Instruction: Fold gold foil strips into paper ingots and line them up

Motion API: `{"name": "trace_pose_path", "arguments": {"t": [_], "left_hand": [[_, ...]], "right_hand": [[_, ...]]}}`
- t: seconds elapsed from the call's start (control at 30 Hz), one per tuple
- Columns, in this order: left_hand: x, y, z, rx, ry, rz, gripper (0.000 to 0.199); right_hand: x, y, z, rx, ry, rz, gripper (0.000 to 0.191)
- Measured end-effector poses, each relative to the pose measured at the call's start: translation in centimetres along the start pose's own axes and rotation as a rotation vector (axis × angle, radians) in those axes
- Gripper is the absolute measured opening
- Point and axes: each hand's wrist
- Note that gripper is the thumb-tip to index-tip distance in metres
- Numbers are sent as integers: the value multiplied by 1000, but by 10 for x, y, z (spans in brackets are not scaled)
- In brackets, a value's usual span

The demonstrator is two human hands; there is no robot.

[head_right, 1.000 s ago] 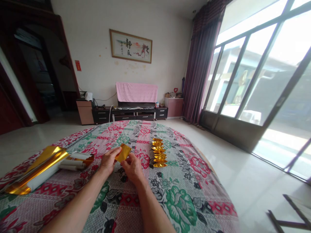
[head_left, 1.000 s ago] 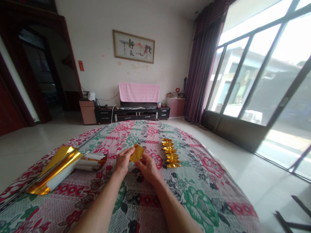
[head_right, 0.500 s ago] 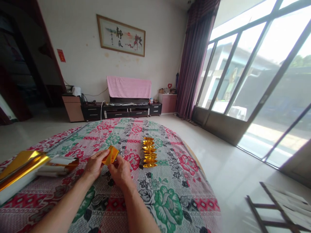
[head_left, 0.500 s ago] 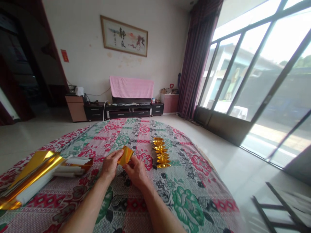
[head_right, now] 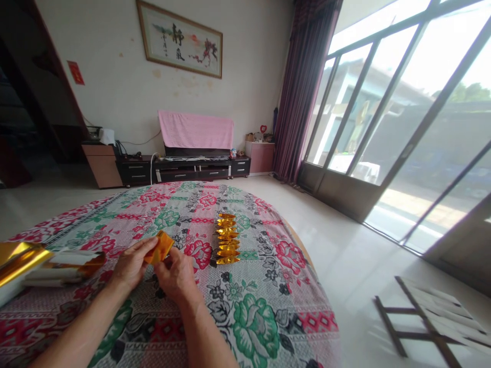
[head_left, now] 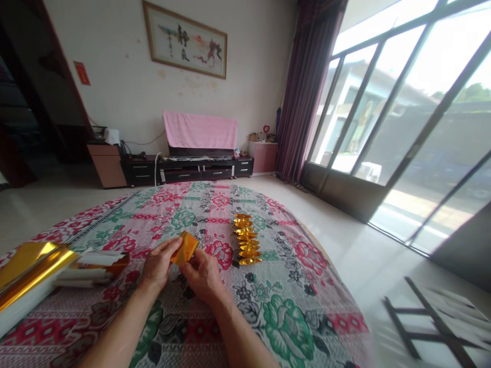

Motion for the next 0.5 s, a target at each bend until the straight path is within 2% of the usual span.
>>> {"name": "trace_pose_path", "arguments": {"t": [0.5], "left_hand": [[-14, -11, 2, -103, 2, -68, 36]], "right_hand": [[1, 0, -1, 9, -13, -32, 11]]}}
Point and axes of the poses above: each hand's wrist, its own x-axis away from the middle knuckle, its own z-axis out of the back of the hand, y = z × x, and after that the axes turned 3 degrees about -x, right-handed
